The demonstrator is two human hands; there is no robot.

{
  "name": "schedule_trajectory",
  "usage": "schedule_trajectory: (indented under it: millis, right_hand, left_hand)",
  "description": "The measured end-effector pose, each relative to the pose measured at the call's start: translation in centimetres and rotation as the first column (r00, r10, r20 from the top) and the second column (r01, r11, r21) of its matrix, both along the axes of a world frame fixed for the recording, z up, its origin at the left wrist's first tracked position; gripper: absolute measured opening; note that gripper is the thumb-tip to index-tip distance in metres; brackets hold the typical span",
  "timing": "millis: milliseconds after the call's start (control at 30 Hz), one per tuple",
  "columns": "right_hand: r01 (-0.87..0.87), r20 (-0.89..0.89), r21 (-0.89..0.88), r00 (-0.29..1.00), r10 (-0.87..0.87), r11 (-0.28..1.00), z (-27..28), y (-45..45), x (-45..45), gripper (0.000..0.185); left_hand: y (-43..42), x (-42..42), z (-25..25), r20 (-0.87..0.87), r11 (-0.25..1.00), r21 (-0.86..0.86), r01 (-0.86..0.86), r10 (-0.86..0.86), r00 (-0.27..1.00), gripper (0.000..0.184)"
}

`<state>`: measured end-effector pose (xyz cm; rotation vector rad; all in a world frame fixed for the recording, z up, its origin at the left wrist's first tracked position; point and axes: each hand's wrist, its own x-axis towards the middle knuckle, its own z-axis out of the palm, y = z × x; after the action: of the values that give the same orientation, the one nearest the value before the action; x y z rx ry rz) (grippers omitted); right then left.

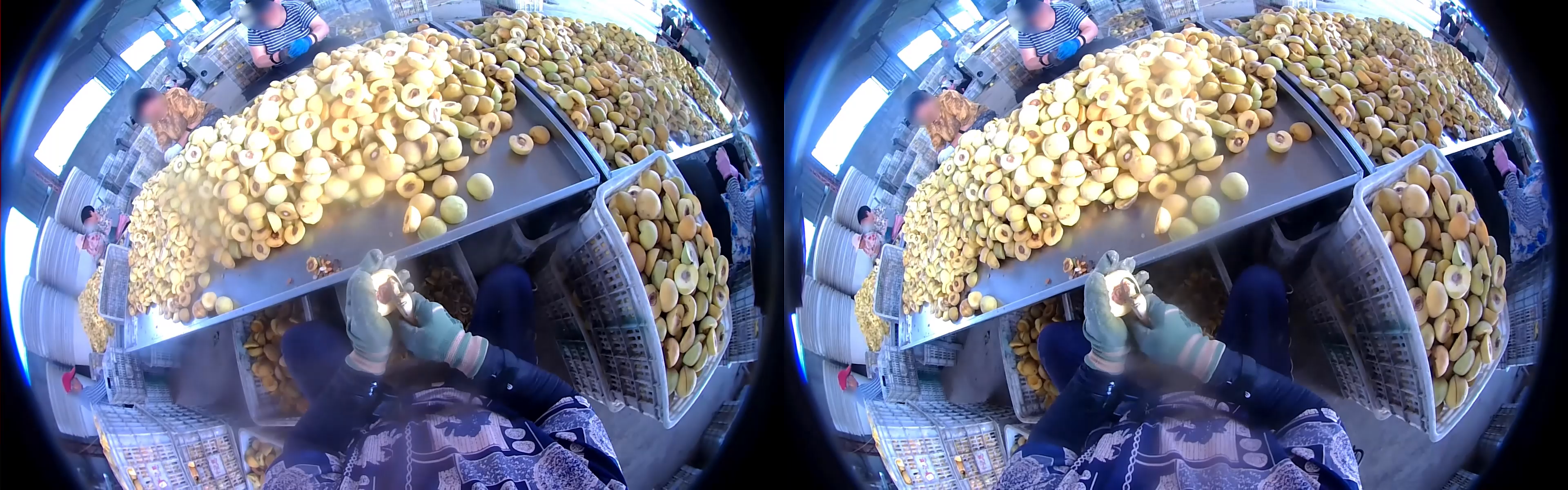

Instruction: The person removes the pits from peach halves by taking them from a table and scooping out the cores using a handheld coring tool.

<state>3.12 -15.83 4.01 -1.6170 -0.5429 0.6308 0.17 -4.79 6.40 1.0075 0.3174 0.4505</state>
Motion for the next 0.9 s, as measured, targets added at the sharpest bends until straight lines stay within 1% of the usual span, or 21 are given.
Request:
schedule_trajectory:
  millis: [33, 133, 233, 333, 367, 433, 500, 533, 633, 667, 700, 767, 833, 867, 900]
  right_hand:
    - [-0.001, 0.018, -0.018, 1.0, 0.002, 1.0, -0.3, 0.1, 0.0, 0.039]
    - [-0.01, 0.01, 0.014, 1.0, 0.01, 1.0, -0.6, 0.2, 0.1, 0.039]
    - [-0.067, 0.029, -0.055, 0.997, 0.069, 0.996, -0.4, 0.3, 0.4, 0.04]
    - [-0.062, -0.12, 0.06, 0.99, 0.069, 0.996, -0.6, 0.5, 0.2, 0.04]
    - [-0.129, -0.21, 0.014, 0.969, 0.129, 0.992, -0.3, 0.1, 0.4, 0.04]
    - [-0.267, -0.392, -0.062, 0.893, 0.222, 0.962, 3.0, -0.8, 1.4, 0.041]
    - [-0.232, -0.137, -0.151, 0.968, 0.212, 0.961, 2.2, -0.6, 1.4, 0.04]
    - [-0.206, -0.002, -0.19, 0.978, 0.21, 0.96, 1.8, -0.4, 1.5, 0.039]
    - [-0.223, 0.118, -0.205, 0.961, 0.25, 0.953, 0.9, -0.2, 1.8, 0.037]
    - [-0.29, -0.194, -0.095, 0.944, 0.268, 0.952, 1.0, -0.5, 2.0, 0.036]
    - [-0.316, -0.481, 0.032, 0.827, 0.292, 0.948, 2.3, -0.8, 2.6, 0.034]
    - [-0.38, -0.656, 0.074, 0.678, 0.332, 0.922, 4.6, -1.2, 3.4, 0.032]
    - [-0.507, -0.527, -0.121, 0.762, 0.378, 0.854, 6.0, -1.3, 3.8, 0.031]
    - [-0.462, -0.291, -0.147, 0.865, 0.408, 0.875, 3.9, -0.9, 3.7, 0.03]
    - [-0.413, -0.037, -0.159, 0.91, 0.413, 0.897, 0.0, -0.3, 3.4, 0.029]
  left_hand:
    - [-0.1, -0.1, 0.0, 0.006, 1.0, -0.012, -0.013, 0.013, 1.0, 0.045]
    - [-0.2, 0.0, 0.4, -0.048, 0.999, -0.039, -0.033, 0.031, 0.998, 0.044]
    - [-0.2, -0.2, 0.0, -0.07, 0.99, 0.138, -0.036, 0.046, 0.996, 0.055]
    - [0.1, -0.2, 0.3, -0.099, 1.0, 0.006, -0.018, 0.019, 0.995, 0.053]
    - [0.2, -0.1, 0.1, -0.07, 0.998, 0.046, -0.033, 0.036, 0.997, 0.052]
    - [0.3, 0.2, -0.6, -0.009, 0.991, 0.121, -0.059, 0.06, 0.998, 0.051]
    - [0.6, 0.2, -1.1, -0.02, 0.994, 0.107, -0.03, 0.032, 0.999, 0.051]
    - [0.8, 0.2, -1.1, -0.023, 0.995, 0.101, -0.016, 0.019, 1.0, 0.051]
    - [0.8, 0.1, -0.6, -0.033, 0.981, 0.192, -0.005, 0.012, 0.999, 0.049]
    - [0.9, 0.1, -0.7, -0.049, 0.989, 0.145, 0.011, -0.004, 0.999, 0.048]
    - [1.1, 0.1, -0.7, -0.062, 0.995, 0.099, 0.027, -0.021, 0.998, 0.047]
    - [1.5, 0.1, -1.0, -0.072, 0.999, 0.037, 0.04, -0.037, 0.997, 0.045]
    - [1.7, 0.1, -1.5, -0.067, 0.999, 0.001, 0.032, -0.032, 0.997, 0.044]
    - [1.7, 0.1, -1.5, -0.09, 0.999, 0.024, 0.049, -0.046, 0.995, 0.043]
    - [1.8, 0.1, -1.5, -0.116, 0.997, 0.046, 0.065, -0.059, 0.992, 0.043]
